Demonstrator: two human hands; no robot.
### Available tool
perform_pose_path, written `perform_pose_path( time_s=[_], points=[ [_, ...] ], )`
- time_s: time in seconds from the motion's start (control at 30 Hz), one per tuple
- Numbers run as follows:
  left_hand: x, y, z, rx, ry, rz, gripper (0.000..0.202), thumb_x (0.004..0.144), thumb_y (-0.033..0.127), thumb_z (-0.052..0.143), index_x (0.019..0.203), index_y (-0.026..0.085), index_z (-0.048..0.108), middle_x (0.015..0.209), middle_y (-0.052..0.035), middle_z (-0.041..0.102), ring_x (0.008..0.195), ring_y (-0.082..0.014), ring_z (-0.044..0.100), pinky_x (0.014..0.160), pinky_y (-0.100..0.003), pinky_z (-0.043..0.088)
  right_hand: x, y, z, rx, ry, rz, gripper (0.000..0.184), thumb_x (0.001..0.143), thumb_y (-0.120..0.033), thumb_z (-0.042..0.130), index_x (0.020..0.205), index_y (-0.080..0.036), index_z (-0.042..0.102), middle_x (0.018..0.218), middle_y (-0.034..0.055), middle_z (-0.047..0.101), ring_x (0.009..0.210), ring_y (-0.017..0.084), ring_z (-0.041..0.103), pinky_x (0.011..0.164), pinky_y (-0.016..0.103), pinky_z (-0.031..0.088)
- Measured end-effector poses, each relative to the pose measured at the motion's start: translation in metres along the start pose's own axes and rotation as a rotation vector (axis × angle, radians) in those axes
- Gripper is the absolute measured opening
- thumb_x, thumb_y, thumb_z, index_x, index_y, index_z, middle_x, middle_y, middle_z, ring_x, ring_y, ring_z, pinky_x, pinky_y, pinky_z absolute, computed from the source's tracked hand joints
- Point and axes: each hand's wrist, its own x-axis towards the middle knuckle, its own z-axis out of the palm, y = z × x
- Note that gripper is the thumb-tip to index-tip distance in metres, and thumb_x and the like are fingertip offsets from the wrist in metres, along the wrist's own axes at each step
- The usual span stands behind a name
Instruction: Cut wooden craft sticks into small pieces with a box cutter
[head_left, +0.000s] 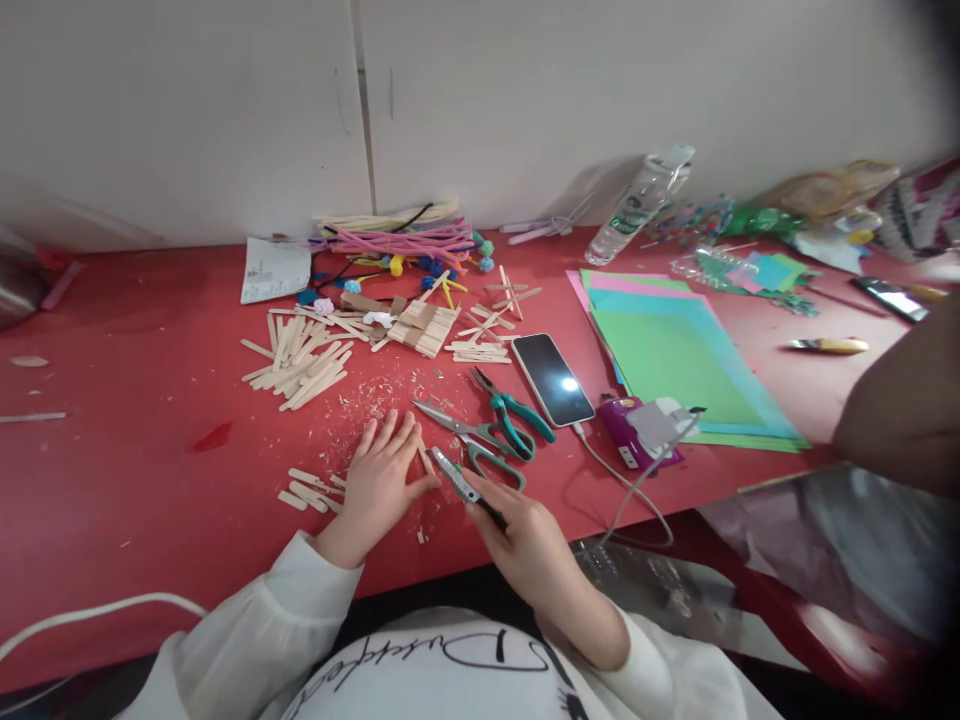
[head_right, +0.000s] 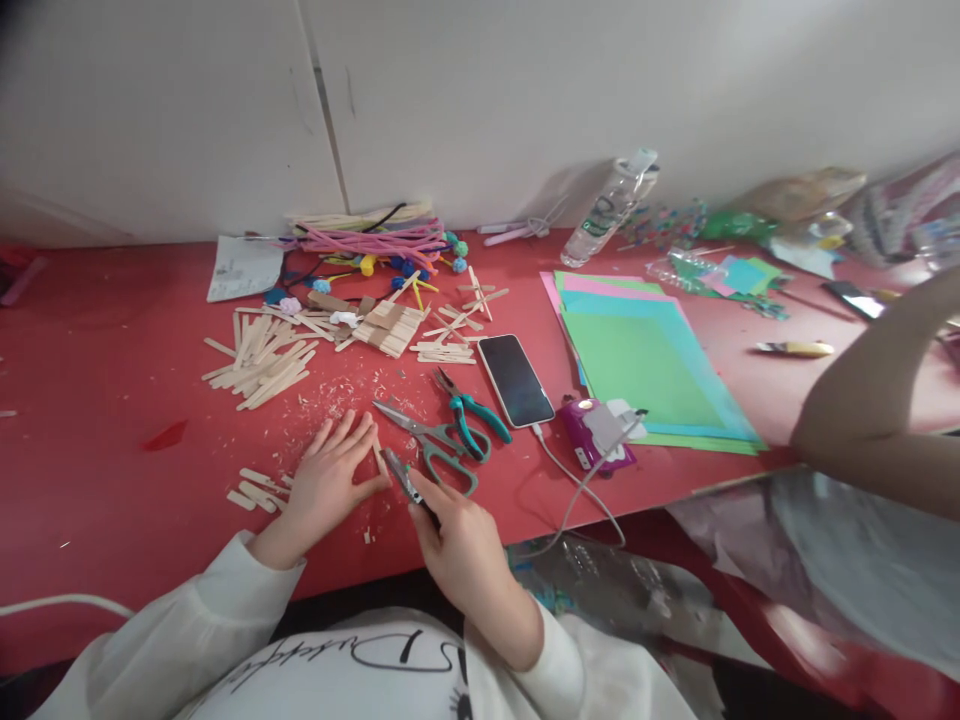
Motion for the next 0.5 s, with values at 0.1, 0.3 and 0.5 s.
perform_pose_path(
  time_s=[0.1,0.3,0.5],
  points=[
    [0.000,0.000,0.000,0.000,-0.001,0.001,0.064,0.082,0.054,0.051,0.131,0.012,0.047,0.138,-0.0082,0.044,0.131,-0.0292,0.035,0.108,-0.047,0.026,-0.001,0.000,-0.001,-0.234,-0.002,-0.046,0.038,0.086,-0.020,0.041,0.118,-0.019,0.060,0.105,0.0080,0.070,0.087,0.022,0.069,0.069,0.030,0.055],
    [-0.001,-0.001,0.001,-0.008,0.006,0.015,0.062,0.084,0.053,0.050,0.131,0.012,0.047,0.138,-0.0083,0.044,0.131,-0.0285,0.034,0.108,-0.046,0.027,-0.001,-0.017,0.000,-0.697,-0.124,-0.145,0.045,0.082,-0.014,0.047,0.126,-0.015,0.054,0.089,0.0082,0.071,0.052,0.019,0.067,0.037,0.025,0.045],
    [0.001,-0.003,0.003,-0.030,0.024,0.042,0.061,0.089,0.053,0.038,0.128,0.009,0.049,0.136,-0.0108,0.047,0.130,-0.0282,0.037,0.107,-0.046,0.027,0.012,-0.039,-0.008,-0.847,-0.342,-0.149,0.053,0.077,-0.006,0.047,0.130,-0.009,0.048,0.092,0.0149,0.069,0.050,0.017,0.065,0.037,0.024,0.043]
  ],
)
